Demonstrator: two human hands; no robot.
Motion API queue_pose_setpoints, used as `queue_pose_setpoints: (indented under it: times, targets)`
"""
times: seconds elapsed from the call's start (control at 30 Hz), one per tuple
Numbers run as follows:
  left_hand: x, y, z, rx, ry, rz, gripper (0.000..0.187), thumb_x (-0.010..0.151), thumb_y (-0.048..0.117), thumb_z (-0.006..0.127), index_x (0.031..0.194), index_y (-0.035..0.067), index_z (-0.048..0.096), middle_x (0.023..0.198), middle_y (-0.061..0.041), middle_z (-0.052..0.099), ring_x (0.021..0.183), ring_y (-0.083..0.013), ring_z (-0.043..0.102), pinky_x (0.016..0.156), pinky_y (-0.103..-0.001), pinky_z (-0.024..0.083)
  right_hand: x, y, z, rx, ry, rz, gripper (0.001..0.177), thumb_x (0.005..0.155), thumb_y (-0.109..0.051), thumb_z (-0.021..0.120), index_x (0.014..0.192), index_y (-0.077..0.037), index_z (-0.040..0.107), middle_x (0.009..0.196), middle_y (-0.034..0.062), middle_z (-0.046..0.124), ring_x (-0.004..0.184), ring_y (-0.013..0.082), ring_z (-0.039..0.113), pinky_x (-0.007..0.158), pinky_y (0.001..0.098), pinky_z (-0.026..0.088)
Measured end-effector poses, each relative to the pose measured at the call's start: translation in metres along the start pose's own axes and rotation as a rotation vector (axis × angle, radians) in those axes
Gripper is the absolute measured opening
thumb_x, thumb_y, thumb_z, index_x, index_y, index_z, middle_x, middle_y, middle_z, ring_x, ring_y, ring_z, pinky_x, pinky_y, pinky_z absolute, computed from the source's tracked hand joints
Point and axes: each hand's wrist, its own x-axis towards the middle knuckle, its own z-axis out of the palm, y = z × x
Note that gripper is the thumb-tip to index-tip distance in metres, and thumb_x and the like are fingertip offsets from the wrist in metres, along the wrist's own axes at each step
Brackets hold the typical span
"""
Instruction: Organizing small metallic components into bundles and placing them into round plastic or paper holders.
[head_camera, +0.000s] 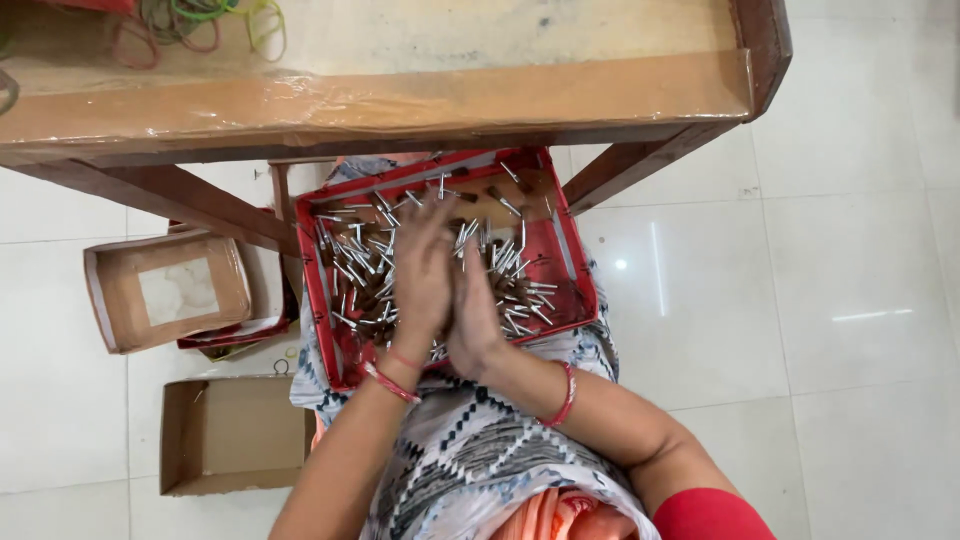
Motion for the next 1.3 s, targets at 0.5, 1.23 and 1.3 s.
queue_pose_setpoints:
  times: [0.5, 1.23, 1.3]
  targets:
    - [-0.008, -0.019, -0.03, -0.094, -0.018, -0.034, 0.053, 0.107, 0.028, 0.036, 0.155, 0.008, 0.048, 0.166, -0.012, 0.041, 0.16, -0.0332, 0.025, 0.131, -0.045, 0.012, 0.033, 0.026, 0.03, 0.03, -0.162, -0.016, 0.097, 0.098, -0.074, 0.03, 0.157, 0.002, 0.034, 0.159, 0.0206, 0.043, 0.148, 0.0342, 0.038, 0.122, 0.0419, 0.027]
    - [-0.011, -0.003, -0.025, -0.061, 0.027, -0.152, 0.05, 0.109, 0.031, 0.038, 0.152, 0.011, 0.052, 0.168, -0.012, 0.04, 0.161, -0.031, 0.019, 0.13, -0.043, 0.011, 0.035, 0.015, 0.034, -0.089, -0.095, 0.032, 0.095, 0.095, -0.074, 0.028, 0.164, -0.01, 0.015, 0.168, 0.0123, 0.025, 0.155, 0.0266, 0.023, 0.124, 0.0408, 0.02]
    - [-0.016, 0.007, -0.017, -0.105, -0.043, -0.136, 0.056, 0.11, 0.04, 0.032, 0.156, 0.01, 0.043, 0.17, -0.014, 0.031, 0.161, -0.032, 0.01, 0.128, -0.044, 0.004, 0.048, 0.017, 0.022, -0.064, -0.099, -0.055, 0.097, 0.096, -0.075, 0.025, 0.162, -0.005, 0.024, 0.164, 0.0185, 0.037, 0.152, 0.031, 0.032, 0.122, 0.0423, 0.026]
